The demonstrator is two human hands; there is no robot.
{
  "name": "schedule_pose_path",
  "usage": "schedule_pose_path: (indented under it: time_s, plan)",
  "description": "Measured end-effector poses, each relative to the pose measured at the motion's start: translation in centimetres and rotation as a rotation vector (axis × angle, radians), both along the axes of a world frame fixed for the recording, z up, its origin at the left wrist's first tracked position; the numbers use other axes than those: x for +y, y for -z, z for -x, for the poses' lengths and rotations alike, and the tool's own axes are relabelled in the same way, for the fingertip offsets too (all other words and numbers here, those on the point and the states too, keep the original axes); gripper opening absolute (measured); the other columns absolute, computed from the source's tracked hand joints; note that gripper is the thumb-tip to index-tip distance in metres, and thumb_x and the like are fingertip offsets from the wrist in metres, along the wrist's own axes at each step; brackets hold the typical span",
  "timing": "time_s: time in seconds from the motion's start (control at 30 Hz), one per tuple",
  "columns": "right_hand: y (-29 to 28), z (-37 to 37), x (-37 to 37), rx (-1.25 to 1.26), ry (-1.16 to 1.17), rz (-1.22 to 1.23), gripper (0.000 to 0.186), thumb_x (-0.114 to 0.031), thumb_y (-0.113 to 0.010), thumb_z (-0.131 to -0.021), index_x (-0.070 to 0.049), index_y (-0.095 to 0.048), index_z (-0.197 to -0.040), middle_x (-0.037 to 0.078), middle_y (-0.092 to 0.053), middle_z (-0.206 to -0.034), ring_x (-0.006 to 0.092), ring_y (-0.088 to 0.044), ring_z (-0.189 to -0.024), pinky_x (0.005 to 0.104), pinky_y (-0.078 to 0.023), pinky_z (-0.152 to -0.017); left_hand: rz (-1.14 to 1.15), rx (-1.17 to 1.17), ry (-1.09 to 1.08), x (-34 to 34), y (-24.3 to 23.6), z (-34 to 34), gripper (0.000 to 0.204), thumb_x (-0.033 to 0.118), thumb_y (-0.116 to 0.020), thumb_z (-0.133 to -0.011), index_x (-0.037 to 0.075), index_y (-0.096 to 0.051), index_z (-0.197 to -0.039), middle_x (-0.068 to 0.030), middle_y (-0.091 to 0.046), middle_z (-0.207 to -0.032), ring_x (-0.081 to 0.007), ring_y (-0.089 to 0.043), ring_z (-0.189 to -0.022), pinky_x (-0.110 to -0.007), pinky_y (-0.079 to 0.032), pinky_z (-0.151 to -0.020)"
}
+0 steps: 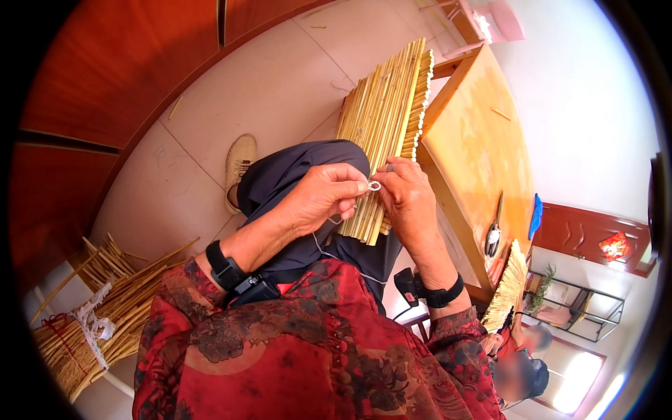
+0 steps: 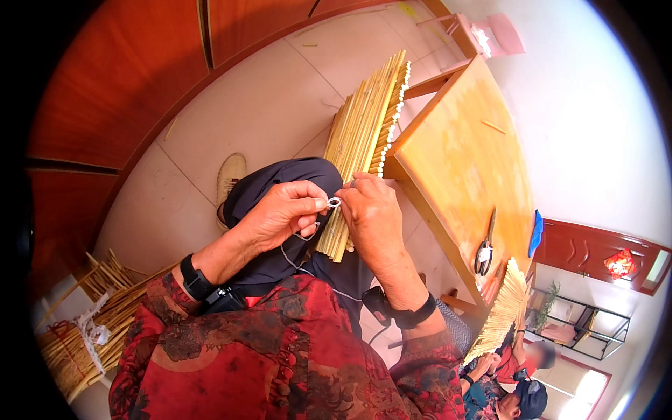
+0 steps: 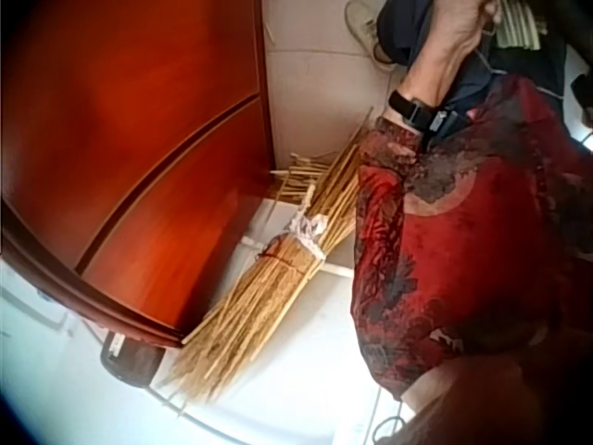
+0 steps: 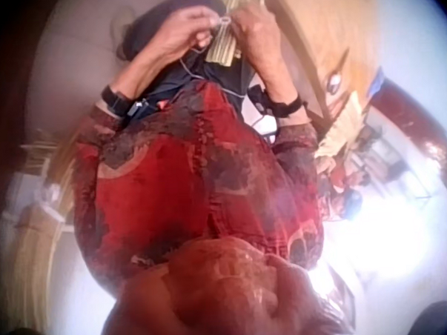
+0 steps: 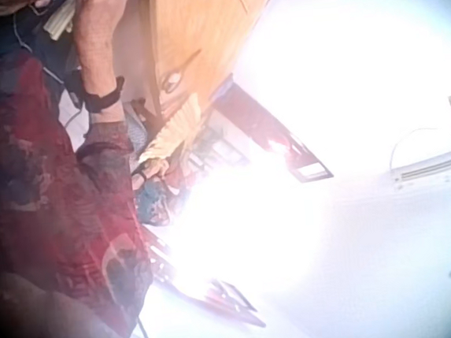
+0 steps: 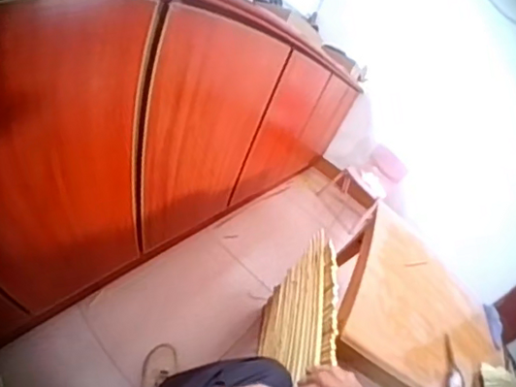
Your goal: The person weaves a straw mat by hand, passing white thread through and around bundles of straw to secure them together.
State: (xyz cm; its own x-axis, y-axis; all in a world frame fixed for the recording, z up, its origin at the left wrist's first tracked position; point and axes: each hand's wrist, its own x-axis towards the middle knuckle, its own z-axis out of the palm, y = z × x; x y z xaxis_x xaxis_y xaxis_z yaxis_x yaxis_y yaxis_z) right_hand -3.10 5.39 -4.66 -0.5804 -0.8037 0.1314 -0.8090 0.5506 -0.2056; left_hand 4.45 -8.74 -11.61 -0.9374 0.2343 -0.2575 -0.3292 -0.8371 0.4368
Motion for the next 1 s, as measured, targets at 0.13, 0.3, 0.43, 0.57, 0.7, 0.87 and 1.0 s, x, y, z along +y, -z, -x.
schedule_pose_path:
  time_s: [0.13,0.3,0.43,0.57,0.7,0.87,1.0]
  plan:
    - [0.1,0.1,0.2,-0.008,-0.012,0.013,0.011,-0.008,-0.066,-0.068,-0.006,-0.062,-0.079,0.005,-0.059,-0.084,0.0265,-0.055,-0.096,0.0371,-0.043,-0.077,0.009,-0.012,-0.016,0.2,0.5,0.2,0.008,0.006,-0.054,-0.085,-0.001,-0.055,-0.086,-0.0028,-0.052,-0.076,-0.0046,-0.044,-0.053,-0.022,-0.04,-0.048]
    - [0.4,0.2,0.4,-0.009,-0.029,-0.003,0.011,-0.007,-0.066,-0.068,-0.006,-0.061,-0.079,0.006,-0.06,-0.085,0.0267,-0.055,-0.096,0.0374,-0.043,-0.078,0.048,-0.04,-0.012,0.2,0.9,0.7,0.007,0.006,-0.054,-0.085,-0.001,-0.056,-0.085,-0.0022,-0.052,-0.075,-0.0045,-0.043,-0.053,-0.021,-0.039,-0.048]
    - [0.4,0.3,0.6,-0.006,-0.038,0.007,0.011,-0.007,-0.066,-0.069,-0.005,-0.061,-0.079,0.006,-0.06,-0.085,0.0267,-0.055,-0.097,0.0374,-0.043,-0.079,0.053,-0.024,0.022,0.3,0.9,0.9,0.007,0.007,-0.054,-0.085,0.0,-0.056,-0.085,-0.0021,-0.051,-0.075,-0.0045,-0.043,-0.053,-0.021,-0.039,-0.048]
    - [0.5,0.4,0.7,-0.021,-0.051,0.028,0.01,-0.008,-0.065,-0.07,-0.005,-0.061,-0.079,0.006,-0.06,-0.086,0.0266,-0.055,-0.098,0.037,-0.043,-0.079,0.056,-0.023,0.014,0.4,1.1,1.0,0.008,0.007,-0.055,-0.085,-0.001,-0.056,-0.085,-0.0023,-0.051,-0.075,-0.0044,-0.043,-0.054,-0.021,-0.038,-0.048]
    - [0.6,0.3,0.8,-0.029,-0.055,0.038,0.011,-0.008,-0.065,-0.07,-0.005,-0.061,-0.08,0.006,-0.06,-0.087,0.0266,-0.055,-0.099,0.037,-0.043,-0.079,0.071,-0.039,-0.004,0.4,0.9,1.0,0.008,0.007,-0.055,-0.085,-0.001,-0.056,-0.085,-0.0025,-0.052,-0.074,-0.0045,-0.043,-0.053,-0.021,-0.038,-0.047]
    - [0.7,0.4,0.9,-0.029,-0.064,0.044,0.012,-0.007,-0.065,-0.07,-0.006,-0.062,-0.081,0.006,-0.06,-0.087,0.0264,-0.055,-0.099,0.0372,-0.043,-0.08,0.085,-0.038,0.0,0.3,0.9,1.1,0.008,0.007,-0.056,-0.083,-0.001,-0.056,-0.083,-0.0023,-0.052,-0.073,-0.0047,-0.043,-0.052,-0.02,-0.037,-0.045]
    - [0.8,0.3,0.9,-0.049,-0.037,0.071,0.011,-0.005,-0.064,-0.07,-0.005,-0.061,-0.081,0.006,-0.06,-0.088,0.0264,-0.054,-0.1,0.037,-0.043,-0.081,0.15,-0.031,0.056,0.5,1.0,1.2,0.009,0.008,-0.058,-0.082,-0.001,-0.057,-0.082,-0.0017,-0.052,-0.071,-0.0049,-0.042,-0.052,-0.02,-0.037,-0.045]
